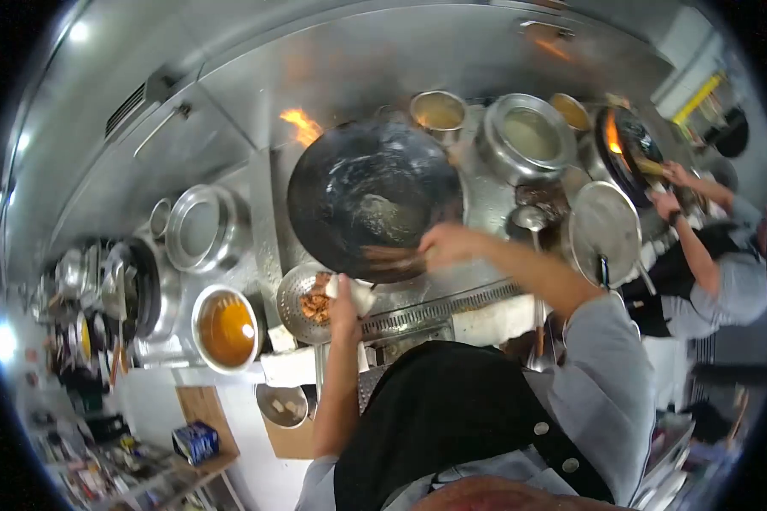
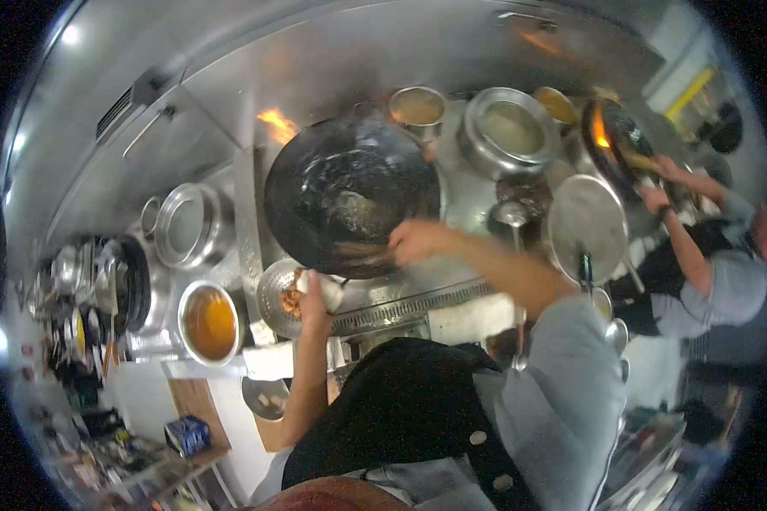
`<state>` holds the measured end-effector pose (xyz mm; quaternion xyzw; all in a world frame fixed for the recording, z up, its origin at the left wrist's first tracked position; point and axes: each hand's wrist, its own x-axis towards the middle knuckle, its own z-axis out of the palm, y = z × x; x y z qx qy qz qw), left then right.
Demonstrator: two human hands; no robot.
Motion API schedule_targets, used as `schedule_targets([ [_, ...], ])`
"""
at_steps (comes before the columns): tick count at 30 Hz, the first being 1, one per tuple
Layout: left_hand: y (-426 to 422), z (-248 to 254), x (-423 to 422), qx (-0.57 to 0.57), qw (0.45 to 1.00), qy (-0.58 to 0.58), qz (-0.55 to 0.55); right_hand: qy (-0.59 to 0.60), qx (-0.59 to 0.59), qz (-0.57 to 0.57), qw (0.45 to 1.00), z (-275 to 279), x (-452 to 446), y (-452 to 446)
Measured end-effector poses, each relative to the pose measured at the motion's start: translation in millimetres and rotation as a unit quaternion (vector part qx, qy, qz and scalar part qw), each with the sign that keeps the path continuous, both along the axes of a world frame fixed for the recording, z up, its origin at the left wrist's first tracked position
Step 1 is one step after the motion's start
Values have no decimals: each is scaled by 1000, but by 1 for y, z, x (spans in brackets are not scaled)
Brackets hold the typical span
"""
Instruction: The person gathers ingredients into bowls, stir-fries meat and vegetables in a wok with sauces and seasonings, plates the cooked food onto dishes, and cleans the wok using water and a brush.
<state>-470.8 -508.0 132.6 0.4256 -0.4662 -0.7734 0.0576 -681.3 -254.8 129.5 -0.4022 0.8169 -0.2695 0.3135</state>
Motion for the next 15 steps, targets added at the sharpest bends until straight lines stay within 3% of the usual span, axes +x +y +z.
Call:
schedule_targets([
  [1, -8, -16, 0, 3, 1000, 15, -11, 89, 26, -21, 996, -14, -49, 40],
  [2, -14, -33, 2, 6, 999, 28, -20, 50, 133, -54, 988, 64, -76, 57],
  [3, -19, -23, 2, 38, 998, 26, -52, 164, 203, -98, 960, 87, -111, 72],
  [5, -16, -20, -15, 32, 997, 23, -67, 315, 219, -275, 882, 165, -116, 79],
  [6, -18, -23, -20, 23, 997, 9, -67, 315, 224, -284, 878, 188, -91, 77],
  [7, -28, -73, -36, -8, 994, 94, -58, 231, 86, -411, 878, 205, -60, 72],
  [8, -30, -69, -38, 23, 995, 64, -67, 138, -57, -518, 842, 210, -33, 68],
  [9, -28, -62, -36, 46, 994, 65, -74, 321, -35, -461, 826, 174, -15, 72],
  [11, -13, -34, -14, 82, 992, 54, -81, 359, -99, -488, 789, 103, 50, 51],
  [13, -2, -13, 3, 63, 992, 50, -98, 289, -50, -426, 856, 23, 113, 56],
  [14, -11, -43, -9, 44, 996, 64, -46, 281, -53, -433, 855, 7, 134, 61],
  [15, -30, -47, -10, 21, 995, 91, -39, 194, -162, -478, 841, -7, 153, 69],
])
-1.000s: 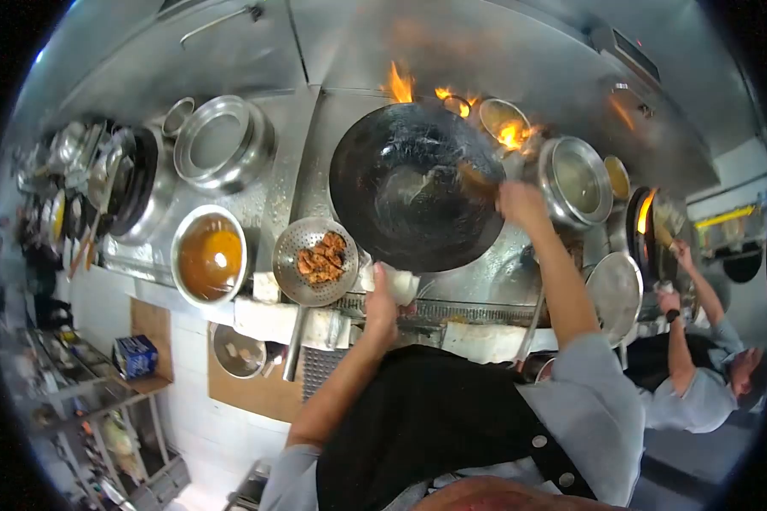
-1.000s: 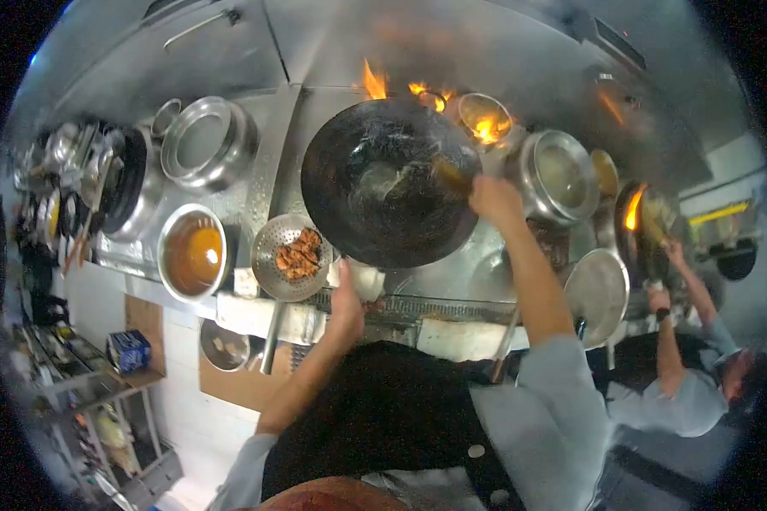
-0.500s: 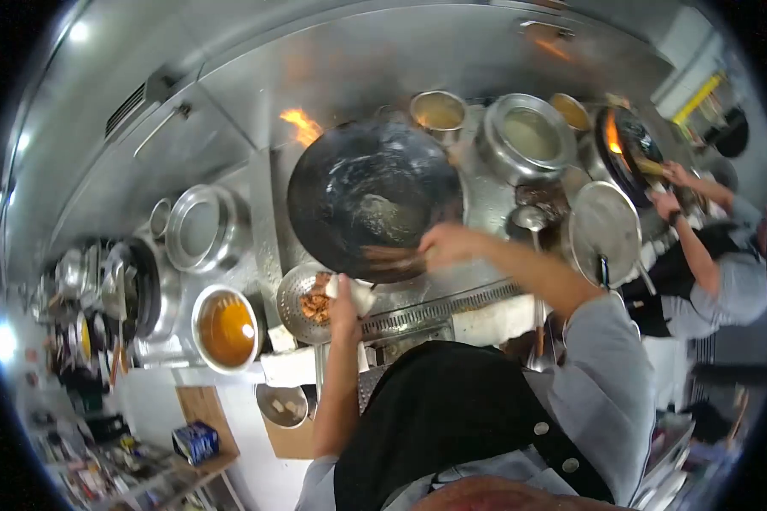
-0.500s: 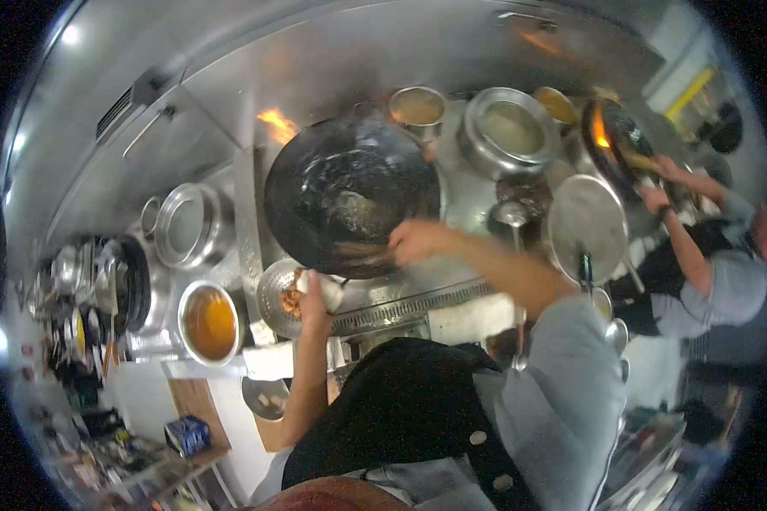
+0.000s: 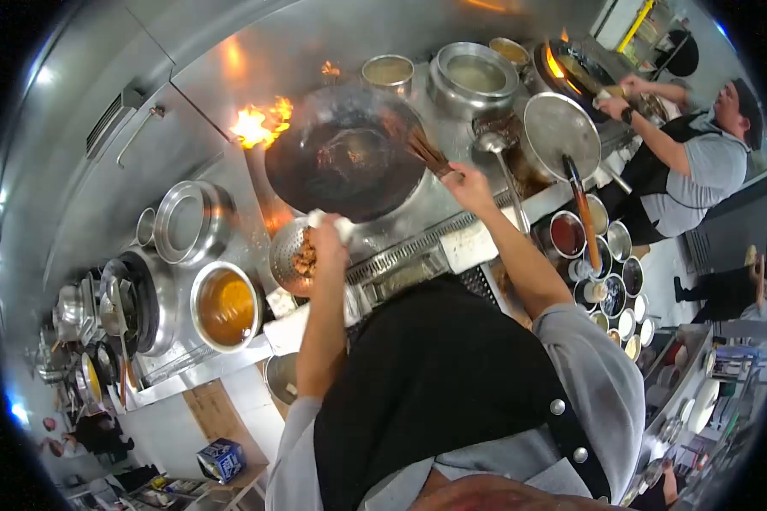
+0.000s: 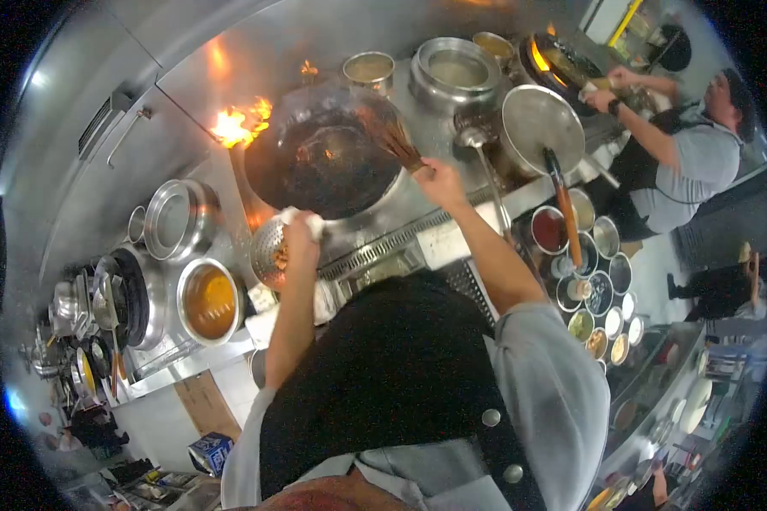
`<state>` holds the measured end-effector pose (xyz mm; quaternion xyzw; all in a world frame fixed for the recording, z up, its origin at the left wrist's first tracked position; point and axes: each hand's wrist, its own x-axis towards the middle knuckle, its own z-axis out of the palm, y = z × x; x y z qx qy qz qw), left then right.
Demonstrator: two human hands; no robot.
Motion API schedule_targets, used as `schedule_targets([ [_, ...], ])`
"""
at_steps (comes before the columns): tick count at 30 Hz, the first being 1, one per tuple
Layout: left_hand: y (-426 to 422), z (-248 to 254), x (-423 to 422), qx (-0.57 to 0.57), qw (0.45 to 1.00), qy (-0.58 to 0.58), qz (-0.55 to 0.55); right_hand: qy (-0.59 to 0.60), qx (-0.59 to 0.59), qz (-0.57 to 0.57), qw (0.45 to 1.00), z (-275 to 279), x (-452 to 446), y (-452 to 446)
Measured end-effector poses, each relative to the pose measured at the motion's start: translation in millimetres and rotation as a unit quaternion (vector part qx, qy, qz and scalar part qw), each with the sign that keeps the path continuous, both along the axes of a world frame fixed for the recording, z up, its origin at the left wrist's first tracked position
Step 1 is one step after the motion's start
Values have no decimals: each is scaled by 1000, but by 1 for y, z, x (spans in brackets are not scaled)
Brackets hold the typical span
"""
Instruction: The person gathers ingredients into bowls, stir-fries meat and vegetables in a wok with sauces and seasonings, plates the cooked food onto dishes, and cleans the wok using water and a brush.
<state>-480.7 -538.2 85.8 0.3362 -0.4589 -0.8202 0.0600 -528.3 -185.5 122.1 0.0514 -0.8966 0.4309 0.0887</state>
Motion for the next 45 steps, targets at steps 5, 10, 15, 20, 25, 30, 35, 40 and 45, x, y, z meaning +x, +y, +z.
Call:
schedule_targets([
  [5, -87, 20, 5, -172, 984, 33, -37, -217, -280, -93, 931, 30, 96, 69],
  [10, -68, 86, 22, -285, 958, 18, -37, -297, -393, -118, 862, 25, 173, 112],
  [15, -58, 106, 10, -328, 942, 52, -39, -244, -361, -43, 899, 24, 179, 128],
  [20, -35, 116, 18, -443, 892, 91, 1, -248, -318, -17, 915, 51, 112, 131],
  [25, 14, 161, 22, -529, 843, 91, 21, -229, -322, -7, 919, 77, -27, 109],
  [30, 56, 168, 39, -680, 726, 101, 12, -107, -567, -21, 817, 53, -158, -53],
  [35, 72, 165, 46, -685, 717, 118, 53, -195, -395, 298, 847, 57, -19, -158],
  [40, 15, 138, 41, -492, 864, 60, 87, -89, 101, 416, 899, -30, -77, -31],
  [45, 3, 99, 39, -328, 936, 43, 117, 8, 249, 25, 968, 75, -217, 59],
])
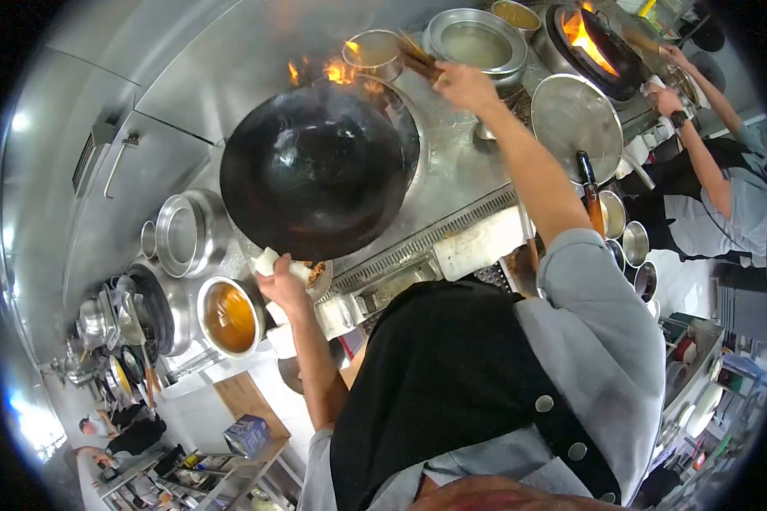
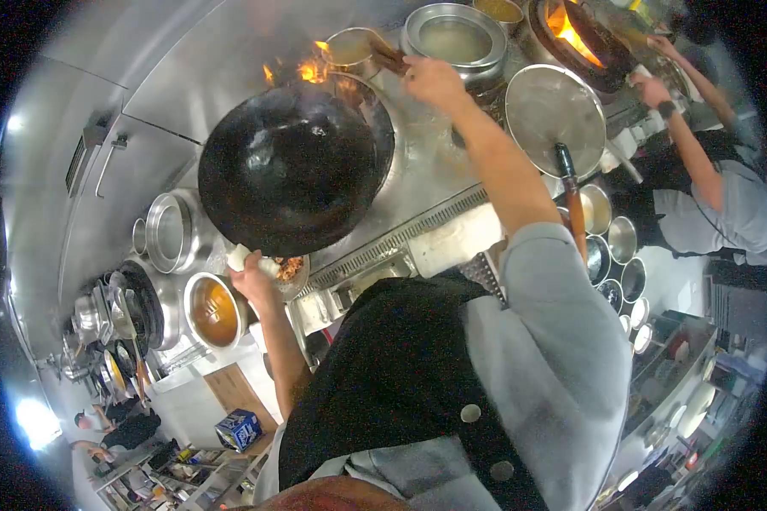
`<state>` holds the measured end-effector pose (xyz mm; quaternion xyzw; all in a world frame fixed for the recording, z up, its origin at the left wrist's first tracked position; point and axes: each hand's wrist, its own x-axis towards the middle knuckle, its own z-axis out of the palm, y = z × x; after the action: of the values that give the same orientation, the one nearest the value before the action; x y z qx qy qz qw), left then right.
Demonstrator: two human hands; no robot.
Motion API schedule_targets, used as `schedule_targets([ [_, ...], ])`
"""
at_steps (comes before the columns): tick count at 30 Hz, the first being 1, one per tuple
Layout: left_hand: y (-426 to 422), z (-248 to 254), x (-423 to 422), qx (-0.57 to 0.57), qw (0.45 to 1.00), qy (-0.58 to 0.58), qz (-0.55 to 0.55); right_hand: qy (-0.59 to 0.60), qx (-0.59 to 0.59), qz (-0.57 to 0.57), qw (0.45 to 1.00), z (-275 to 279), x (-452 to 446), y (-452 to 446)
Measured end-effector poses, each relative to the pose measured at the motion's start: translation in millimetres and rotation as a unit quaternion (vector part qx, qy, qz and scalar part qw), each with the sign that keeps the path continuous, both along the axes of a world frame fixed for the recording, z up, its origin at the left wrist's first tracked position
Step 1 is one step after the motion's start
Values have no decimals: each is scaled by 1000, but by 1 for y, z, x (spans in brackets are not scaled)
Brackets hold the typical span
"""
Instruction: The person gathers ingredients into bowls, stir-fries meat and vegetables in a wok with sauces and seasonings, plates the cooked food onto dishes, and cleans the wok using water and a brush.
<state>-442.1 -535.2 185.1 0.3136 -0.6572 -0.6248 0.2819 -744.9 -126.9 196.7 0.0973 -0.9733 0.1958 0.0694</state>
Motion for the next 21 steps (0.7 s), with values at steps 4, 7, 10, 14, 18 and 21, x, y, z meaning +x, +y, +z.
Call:
schedule_targets([
  [4, 11, -54, -4, 100, 995, 24, 15, 79, -129, 3, 989, -42, 66, 30],
  [7, 39, -81, -26, 157, 987, 16, 13, -98, -53, -71, 991, -101, 162, 35],
  [10, 59, -97, -49, 252, 967, 23, 12, -207, 39, -46, 977, -171, 204, 46],
  [14, 48, -115, -62, 362, 906, -172, -135, -192, 98, -59, 975, -135, 248, 33],
  [18, 32, -142, -70, 355, 892, -158, -230, -45, -8, -131, 990, -98, 320, 33],
  [21, 49, -126, -58, 373, 909, -114, -146, -58, -193, -234, 951, -127, 423, 44],
])
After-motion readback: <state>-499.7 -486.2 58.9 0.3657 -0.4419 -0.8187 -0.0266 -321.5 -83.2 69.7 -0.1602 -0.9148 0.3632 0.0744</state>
